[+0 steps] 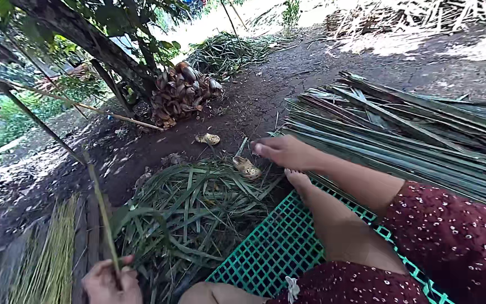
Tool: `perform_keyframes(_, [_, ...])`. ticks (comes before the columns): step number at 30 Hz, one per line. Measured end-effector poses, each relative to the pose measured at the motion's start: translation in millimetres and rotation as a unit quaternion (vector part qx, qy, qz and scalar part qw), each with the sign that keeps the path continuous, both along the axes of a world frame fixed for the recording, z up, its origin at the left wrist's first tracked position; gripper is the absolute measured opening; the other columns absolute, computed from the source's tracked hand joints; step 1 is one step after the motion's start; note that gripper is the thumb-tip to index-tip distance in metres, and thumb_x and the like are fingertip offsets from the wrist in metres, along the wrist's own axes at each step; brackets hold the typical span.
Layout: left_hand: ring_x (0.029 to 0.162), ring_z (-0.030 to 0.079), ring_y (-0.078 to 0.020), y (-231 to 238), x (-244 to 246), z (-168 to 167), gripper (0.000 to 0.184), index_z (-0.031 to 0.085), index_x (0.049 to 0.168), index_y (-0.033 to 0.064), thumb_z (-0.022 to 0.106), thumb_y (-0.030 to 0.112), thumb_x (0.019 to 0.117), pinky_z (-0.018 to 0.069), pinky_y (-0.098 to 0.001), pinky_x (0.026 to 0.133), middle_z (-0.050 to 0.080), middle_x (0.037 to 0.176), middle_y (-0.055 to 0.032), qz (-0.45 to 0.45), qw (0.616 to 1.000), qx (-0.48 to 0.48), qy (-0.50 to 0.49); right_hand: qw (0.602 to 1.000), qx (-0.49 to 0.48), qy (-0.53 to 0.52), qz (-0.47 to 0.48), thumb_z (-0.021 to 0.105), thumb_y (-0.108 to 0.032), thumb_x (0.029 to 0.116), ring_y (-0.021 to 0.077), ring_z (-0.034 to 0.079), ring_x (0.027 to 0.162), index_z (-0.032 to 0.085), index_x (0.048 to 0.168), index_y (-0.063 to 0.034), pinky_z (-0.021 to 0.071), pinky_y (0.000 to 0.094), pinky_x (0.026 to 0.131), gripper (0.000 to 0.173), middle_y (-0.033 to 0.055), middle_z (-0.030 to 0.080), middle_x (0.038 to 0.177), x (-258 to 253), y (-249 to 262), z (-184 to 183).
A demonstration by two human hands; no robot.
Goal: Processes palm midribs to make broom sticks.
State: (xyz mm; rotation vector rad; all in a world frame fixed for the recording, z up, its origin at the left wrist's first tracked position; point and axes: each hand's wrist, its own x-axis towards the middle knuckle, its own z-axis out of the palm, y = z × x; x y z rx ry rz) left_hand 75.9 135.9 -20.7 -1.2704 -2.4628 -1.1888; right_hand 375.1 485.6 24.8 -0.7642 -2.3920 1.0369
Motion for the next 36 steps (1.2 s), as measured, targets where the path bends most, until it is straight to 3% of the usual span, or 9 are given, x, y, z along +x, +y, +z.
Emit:
perform_keyframes(7, [0.06,0.05,0.0042,106,104,-12,0.03,0.066,0.113,-0.0002,0.058,0.025,0.0996,0.0436,-0.0149,0.057,0.058,0.073,0.0067,-0.148,0.978,0.062,-0.133,0.964,-0.236,0.069,0.106,0.057,-0.024,0.1053,0.0057,0.057,0.065,0.059,0.124,-0.0001,0.0505,0.023,0.063,0.03,0.004,0.063,0.085,-66,-92,-1])
perform_keyframes(11, [0.055,0.048,0.0036,124,114,-17,0.016,0.058,0.082,0.0123,0.059,0.007,0.0969,0.0406,-0.013,0.053,0.051,0.063,0.0114,-0.204,0.902,0.129,-0.359,0.967,-0.222,0.115,0.045,0.054,-0.013,0.1055,0.0035,0.059,0.063,0.059,0.113,0.0015,0.0495,0.0208,0.062,0.017,0.0018,0.065,0.08,-54,-88,-14])
perform_keyframes(16, [0.05,0.054,-0.0035,147,91,-18,0.023,0.046,0.085,0.0105,0.045,0.007,0.1079,0.0509,-0.0174,0.051,0.054,0.062,0.0037,-0.055,0.813,0.241,-0.527,0.979,-0.142,0.142,0.039,0.056,-0.01,0.104,0.0039,0.059,0.062,0.06,0.113,0.0017,0.0504,0.0203,0.061,0.015,0.0025,0.064,0.078,-42,-85,-13])
perform_keyframes(18, [0.048,0.053,-0.0031,149,46,-33,0.02,0.046,0.089,0.0092,0.049,0.013,0.1084,0.0496,-0.017,0.048,0.053,0.063,0.0033,0.069,0.844,0.249,-0.471,0.976,-0.118,0.183,0.012,0.055,-0.009,0.1039,0.0043,0.059,0.061,0.059,0.107,0.0005,0.0497,0.0205,0.059,0.011,0.0026,0.064,0.076,-32,-80,-12])
perform_keyframes(20, [0.066,0.053,-0.0097,134,-12,-63,0.017,0.053,0.097,0.0005,0.054,0.015,0.1061,0.048,-0.0246,0.063,0.054,0.08,-0.0056,0.177,0.925,0.125,-0.311,0.963,-0.09,0.249,-0.039,0.053,-0.01,0.1039,0.0036,0.057,0.059,0.057,0.109,0.0,0.0495,0.0207,0.057,0.011,0.0005,0.063,0.074,-20,-69,-12])
perform_keyframes(22, [0.117,0.059,-0.0406,106,-60,-85,0.035,0.061,0.128,-0.0065,0.061,0.018,0.1034,0.0455,-0.0564,0.099,0.061,0.125,-0.03,0.217,0.954,-0.07,-0.197,0.945,-0.08,0.309,-0.072,0.05,-0.011,0.105,0.0003,0.055,0.056,0.053,0.109,-0.005,0.0493,0.0169,0.053,0.008,-0.004,0.061,0.072,-11,-58,-13])
perform_keyframes(25, [0.147,0.022,-0.0603,94,-72,-78,0.075,0.03,0.159,-0.0023,0.064,0.033,0.1014,0.026,-0.0729,0.114,0.017,0.162,-0.0384,0.163,0.959,-0.178,-0.151,0.939,-0.111,0.317,-0.072,0.049,-0.008,0.1043,0.0016,0.056,0.054,0.053,0.104,-0.0057,0.0485,0.0167,0.052,0.005,-0.0032,0.062,0.07,-5,-52,-10])
perform_keyframes(32, [0.112,0.068,-0.0105,133,49,6,0.056,0.062,0.135,-0.0014,0.039,0.043,0.1083,0.0551,-0.0308,0.097,0.071,0.123,-0.0079,-0.333,0.932,-0.038,-0.139,0.93,-0.216,0.298,0.004,0.047,-0.006,0.103,0.0026,0.055,0.052,0.057,0.098,-0.0077,0.0468,0.0161,0.05,0.011,-0.0019,0.064,0.067,-7,-53,-12])
perform_keyframes(36, [0.061,0.051,0.0091,139,89,18,0.027,0.071,0.098,0.004,0.049,0.017,0.1052,0.0431,-0.0088,0.059,0.058,0.07,0.0115,-0.355,0.927,0.0,-0.123,0.915,-0.296,0.273,0.015,0.047,-0.014,0.1048,0.0017,0.05,0.048,0.056,0.105,-0.0118,0.0443,0.0157,0.049,0.01,-0.0055,0.053,0.059,-4,-57,-7])
